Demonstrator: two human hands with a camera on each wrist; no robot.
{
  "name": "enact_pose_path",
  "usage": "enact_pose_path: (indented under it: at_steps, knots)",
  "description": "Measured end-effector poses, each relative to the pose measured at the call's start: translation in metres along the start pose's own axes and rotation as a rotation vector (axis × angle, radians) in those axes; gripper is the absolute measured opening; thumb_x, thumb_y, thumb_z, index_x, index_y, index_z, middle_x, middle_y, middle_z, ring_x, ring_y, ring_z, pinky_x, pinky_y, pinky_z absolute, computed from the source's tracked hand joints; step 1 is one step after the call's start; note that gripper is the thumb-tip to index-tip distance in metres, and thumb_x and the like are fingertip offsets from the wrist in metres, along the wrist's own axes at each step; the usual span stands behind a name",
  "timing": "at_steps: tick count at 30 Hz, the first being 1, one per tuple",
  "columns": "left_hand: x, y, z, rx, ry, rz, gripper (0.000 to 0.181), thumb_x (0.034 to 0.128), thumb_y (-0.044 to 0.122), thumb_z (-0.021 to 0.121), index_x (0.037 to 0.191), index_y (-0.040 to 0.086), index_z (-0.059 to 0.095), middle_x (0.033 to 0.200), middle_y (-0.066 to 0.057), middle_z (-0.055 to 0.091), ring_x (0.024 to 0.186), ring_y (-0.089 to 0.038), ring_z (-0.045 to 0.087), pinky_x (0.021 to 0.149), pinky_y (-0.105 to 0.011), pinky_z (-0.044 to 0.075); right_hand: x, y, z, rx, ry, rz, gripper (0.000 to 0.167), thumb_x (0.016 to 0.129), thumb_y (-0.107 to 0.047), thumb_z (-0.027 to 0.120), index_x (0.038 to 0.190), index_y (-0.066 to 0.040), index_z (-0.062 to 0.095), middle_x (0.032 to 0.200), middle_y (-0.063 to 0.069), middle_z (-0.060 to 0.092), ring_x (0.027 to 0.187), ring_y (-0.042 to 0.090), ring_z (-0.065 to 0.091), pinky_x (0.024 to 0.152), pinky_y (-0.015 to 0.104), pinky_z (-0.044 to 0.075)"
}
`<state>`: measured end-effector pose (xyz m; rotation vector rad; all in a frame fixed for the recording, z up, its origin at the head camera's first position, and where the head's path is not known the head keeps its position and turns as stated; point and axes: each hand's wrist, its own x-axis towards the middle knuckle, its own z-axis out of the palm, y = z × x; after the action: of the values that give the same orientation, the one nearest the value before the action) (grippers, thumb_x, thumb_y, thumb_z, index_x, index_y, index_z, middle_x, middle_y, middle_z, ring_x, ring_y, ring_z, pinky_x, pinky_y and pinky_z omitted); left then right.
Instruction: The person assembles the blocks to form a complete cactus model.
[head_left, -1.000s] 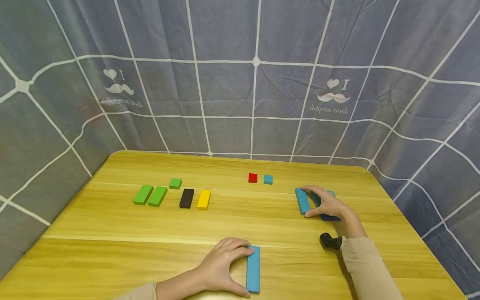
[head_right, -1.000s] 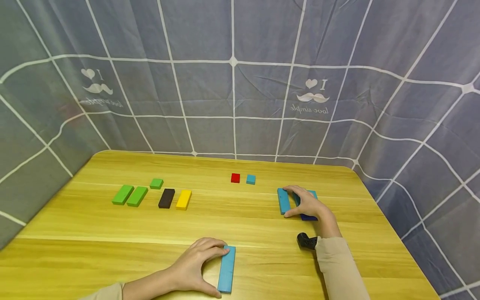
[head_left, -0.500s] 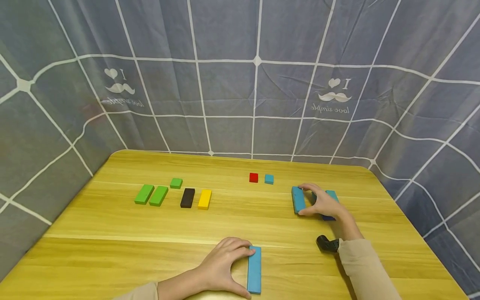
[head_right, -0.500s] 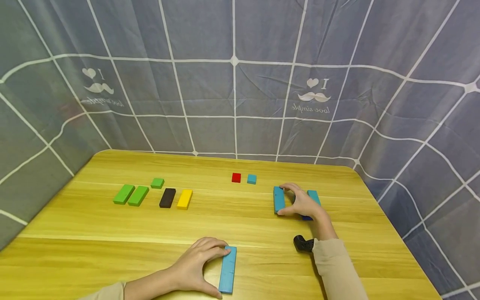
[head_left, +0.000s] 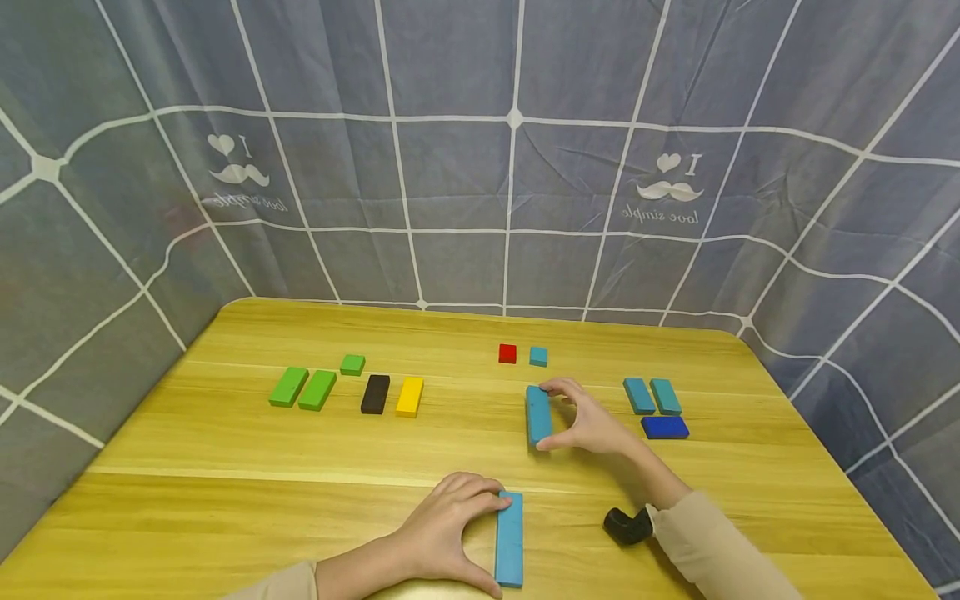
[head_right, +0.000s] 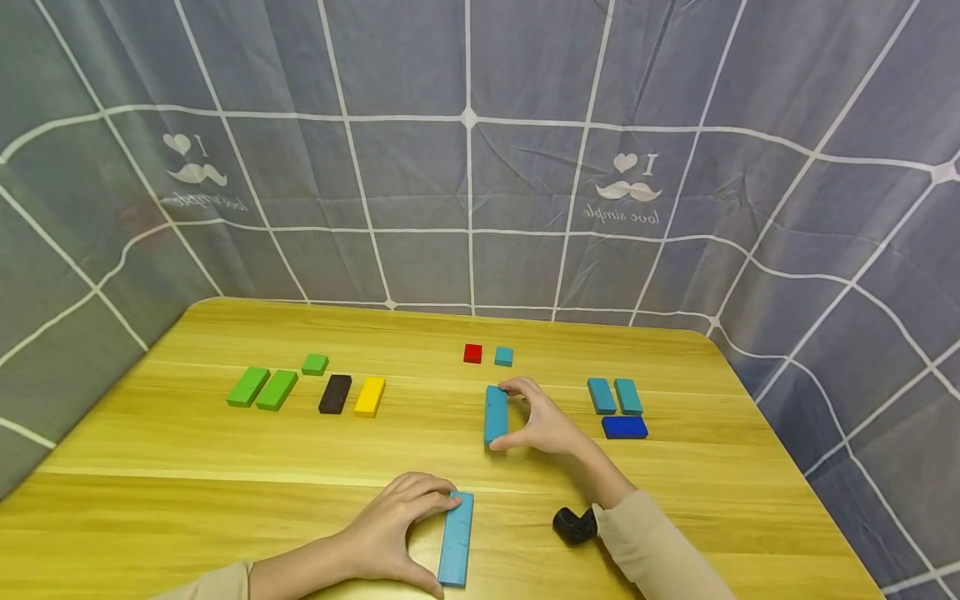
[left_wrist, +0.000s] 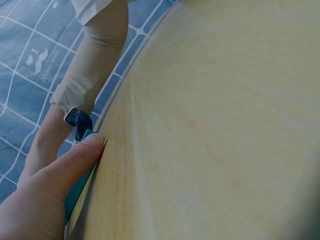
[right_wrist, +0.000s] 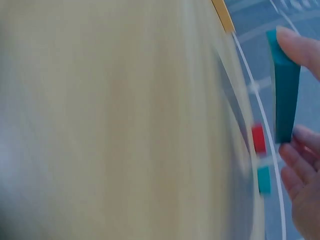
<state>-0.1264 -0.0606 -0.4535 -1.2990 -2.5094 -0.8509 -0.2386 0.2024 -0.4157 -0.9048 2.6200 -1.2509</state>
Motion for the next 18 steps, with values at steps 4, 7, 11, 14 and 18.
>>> enact_pose_path:
  at_steps: [4,7,11,14,18]
  knots:
    - [0.0,-0.001,0.0,0.015,0.005,0.02,0.083,0.0587,0.066,0.071,0.125,0.018,0.055,0.124,0.004,0.051,0.114,-0.011,0.044,0.096,-0.037,0.034,0.0,-0.014,0.018,0.018,0.012,0.008,0.078,0.064,-0.025,0.083,0.128,-0.003,0.044,0.127,0.013,0.043,0.116,0.032,0.042,0.098,0.052,0.03]
    - [0.0,0.0,0.0,0.018,-0.003,0.024,0.083,0.0593,0.066,0.07,0.125,0.018,0.054,0.125,0.004,0.051,0.114,-0.011,0.043,0.097,-0.037,0.034,-0.002,-0.02,0.03,0.017,0.022,0.017,0.08,0.063,-0.026,0.084,0.128,-0.001,0.044,0.128,0.015,0.042,0.118,0.033,0.041,0.099,0.052,0.029]
    - [0.0,0.001,-0.001,0.011,-0.02,0.015,0.082,0.0603,0.066,0.07,0.125,0.018,0.054,0.125,0.004,0.051,0.114,-0.011,0.043,0.098,-0.037,0.034,-0.003,-0.023,0.039,-0.003,0.027,0.016,0.082,0.062,-0.03,0.084,0.128,-0.001,0.044,0.129,0.016,0.042,0.119,0.034,0.041,0.098,0.052,0.031]
    - [0.0,0.001,-0.001,0.009,-0.023,0.016,0.082,0.0605,0.065,0.07,0.125,0.018,0.054,0.126,0.004,0.05,0.114,-0.011,0.043,0.098,-0.037,0.034,-0.005,-0.023,0.043,-0.012,0.022,0.012,0.082,0.062,-0.031,0.084,0.128,-0.003,0.044,0.128,0.015,0.042,0.118,0.032,0.042,0.097,0.051,0.032]
    - [0.0,0.001,-0.001,0.006,-0.024,0.023,0.082,0.0612,0.065,0.07,0.126,0.017,0.054,0.126,0.004,0.05,0.114,-0.011,0.044,0.098,-0.037,0.034,-0.007,-0.021,0.046,-0.005,0.009,0.012,0.083,0.061,-0.031,0.085,0.128,-0.003,0.044,0.128,0.013,0.042,0.117,0.03,0.043,0.097,0.049,0.034]
